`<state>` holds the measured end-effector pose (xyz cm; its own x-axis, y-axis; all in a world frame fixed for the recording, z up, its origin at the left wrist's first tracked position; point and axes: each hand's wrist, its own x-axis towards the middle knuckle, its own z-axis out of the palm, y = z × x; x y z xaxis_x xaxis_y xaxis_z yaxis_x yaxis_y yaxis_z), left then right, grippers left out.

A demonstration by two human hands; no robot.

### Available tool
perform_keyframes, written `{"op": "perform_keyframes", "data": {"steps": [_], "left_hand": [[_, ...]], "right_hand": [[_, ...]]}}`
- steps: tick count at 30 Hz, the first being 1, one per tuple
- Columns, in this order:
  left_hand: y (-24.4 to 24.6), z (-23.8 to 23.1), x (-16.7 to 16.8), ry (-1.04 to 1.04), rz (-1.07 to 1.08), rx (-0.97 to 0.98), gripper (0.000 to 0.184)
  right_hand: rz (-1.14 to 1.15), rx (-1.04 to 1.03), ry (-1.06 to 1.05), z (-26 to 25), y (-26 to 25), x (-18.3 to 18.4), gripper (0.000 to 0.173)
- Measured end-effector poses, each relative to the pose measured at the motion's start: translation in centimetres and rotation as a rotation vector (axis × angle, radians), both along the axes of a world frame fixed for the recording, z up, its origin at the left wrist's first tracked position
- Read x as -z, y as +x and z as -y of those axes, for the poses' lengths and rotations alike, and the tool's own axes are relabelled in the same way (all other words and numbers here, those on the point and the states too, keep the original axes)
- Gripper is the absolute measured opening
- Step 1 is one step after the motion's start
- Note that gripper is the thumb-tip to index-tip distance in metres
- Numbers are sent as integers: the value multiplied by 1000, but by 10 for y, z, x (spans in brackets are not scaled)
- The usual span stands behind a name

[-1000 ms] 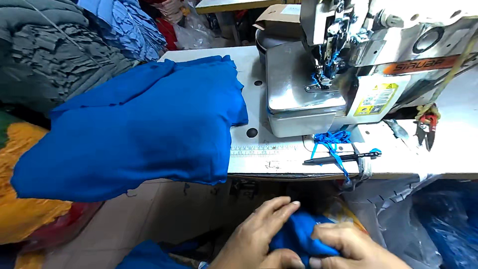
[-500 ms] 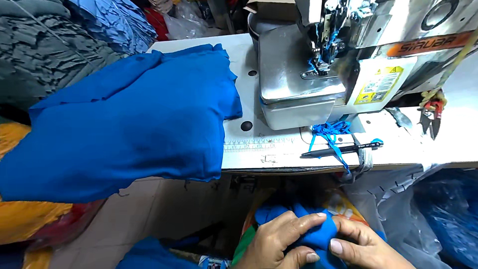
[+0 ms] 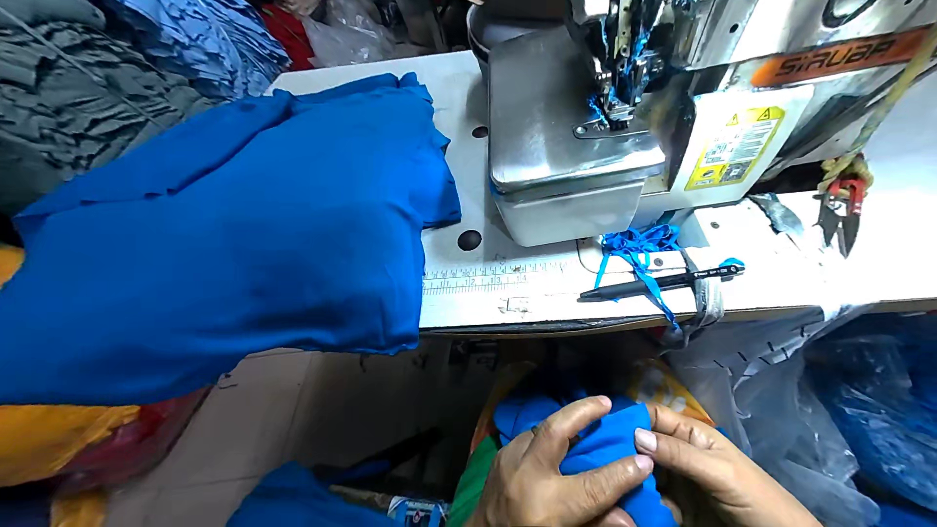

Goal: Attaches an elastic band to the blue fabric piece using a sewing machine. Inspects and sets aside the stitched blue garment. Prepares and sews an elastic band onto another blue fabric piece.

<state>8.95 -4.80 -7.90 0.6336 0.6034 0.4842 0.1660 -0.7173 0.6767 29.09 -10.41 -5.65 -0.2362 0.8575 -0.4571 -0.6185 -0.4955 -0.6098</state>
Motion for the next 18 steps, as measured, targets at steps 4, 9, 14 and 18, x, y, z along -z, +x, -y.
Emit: {"op": "perform_keyframes", "data": {"steps": [4,9,14,18], "left_hand": [[2,1,2,-47,9,-20,25],[1,-1,-2,-44,-20,-60,17],[2,-10,-28,37,76,34,16],[15,-12,-39,-26,38,12,13]], "right_hand": [[50,22,-9,-1,-1,3,19],[422,101,183,-2,-1,-2,15],[813,188,414,-1,-3,-6,12],[830,122,612,5,-14,-13,12]]}}
